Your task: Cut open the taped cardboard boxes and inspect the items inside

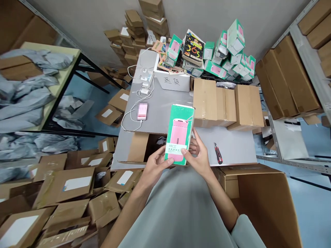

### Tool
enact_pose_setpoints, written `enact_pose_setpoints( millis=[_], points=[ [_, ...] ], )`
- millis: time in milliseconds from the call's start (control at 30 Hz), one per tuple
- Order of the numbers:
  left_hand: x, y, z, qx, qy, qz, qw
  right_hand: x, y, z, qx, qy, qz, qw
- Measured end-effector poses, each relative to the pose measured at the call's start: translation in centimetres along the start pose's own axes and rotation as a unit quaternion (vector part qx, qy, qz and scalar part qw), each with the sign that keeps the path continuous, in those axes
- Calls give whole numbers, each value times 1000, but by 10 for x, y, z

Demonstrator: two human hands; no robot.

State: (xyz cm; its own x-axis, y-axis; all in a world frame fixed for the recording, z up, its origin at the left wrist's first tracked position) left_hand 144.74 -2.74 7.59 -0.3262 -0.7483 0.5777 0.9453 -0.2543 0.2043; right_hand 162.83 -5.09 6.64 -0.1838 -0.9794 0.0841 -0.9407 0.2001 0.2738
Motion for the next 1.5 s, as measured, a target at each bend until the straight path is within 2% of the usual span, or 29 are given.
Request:
enact_pose_setpoints(
  millis=[167, 267, 300, 367, 433, 500, 567, 667, 767, 933, 1000, 1100, 1167, 1233, 1267, 1333, 1433, 1500],
  points=[
    [0, 3, 0, 5, 5, 26, 1000, -1, -1, 6, -12, -7, 2, 1000],
    [0, 2, 4, -33, 43, 101, 993, 1, -8, 6, 47, -3, 72, 996],
    [1, 0, 7, -64, 73, 143, 985, 3, -9, 5, 70, -3, 97, 993],
    [8, 2, 17, -152, 148, 229, 950, 5, -6, 2, 99, -6, 121, 988],
    [16, 9, 26, -231, 213, 275, 908, 5, 0, 1, 99, -6, 119, 988],
    [19, 16, 29, -263, 238, 254, 900, 3, 1, 1, 86, -7, 120, 989],
    [17, 16, 27, -224, 213, 182, 933, 1, -4, 1, 57, -10, 115, 992],
    [7, 9, 16, -98, 103, 62, 988, -3, -9, 2, -2, -7, 63, 998],
    [0, 3, 6, -32, 13, 0, 999, -5, -11, 3, -31, -1, 16, 999],
    [-3, -1, -4, -4, -1, 28, 1000, -6, -9, 4, -32, 2, -22, 999],
    [-3, 1, -5, -17, 13, 61, 998, -5, -9, 4, -15, 5, -7, 1000],
    [2, 0, 4, -94, 89, 160, 979, -2, -10, 2, 31, 2, 63, 998],
    [10, 3, 13, -171, 159, 223, 946, 1, -5, 1, 53, -3, 91, 994],
    [18, 6, 21, -232, 210, 247, 917, 2, 1, 0, 58, -6, 103, 993],
    [20, 7, 23, -244, 221, 239, 913, 2, 2, 0, 52, -8, 106, 993],
    [19, 4, 24, -217, 204, 190, 935, 1, 3, -1, 26, -9, 95, 995],
    [9, -2, 15, -113, 92, 72, 987, -1, 4, -1, -23, -4, 25, 999],
    [4, -4, 8, -70, 24, 19, 997, -3, 3, 0, -36, 3, -14, 999]
  ],
)
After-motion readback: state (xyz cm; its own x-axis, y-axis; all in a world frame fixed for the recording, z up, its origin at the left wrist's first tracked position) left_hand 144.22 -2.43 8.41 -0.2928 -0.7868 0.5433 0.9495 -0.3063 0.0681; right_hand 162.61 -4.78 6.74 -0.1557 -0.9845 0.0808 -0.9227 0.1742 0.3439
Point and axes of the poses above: each hand's wrist, its own x-axis away from the middle knuckle, its own y-axis out of the palm, z = x × y, the point moved 7 cm from there along -x, towards the middle knuckle, and after that the axes turned 7 degrees about -y, right-handed, at the moved point
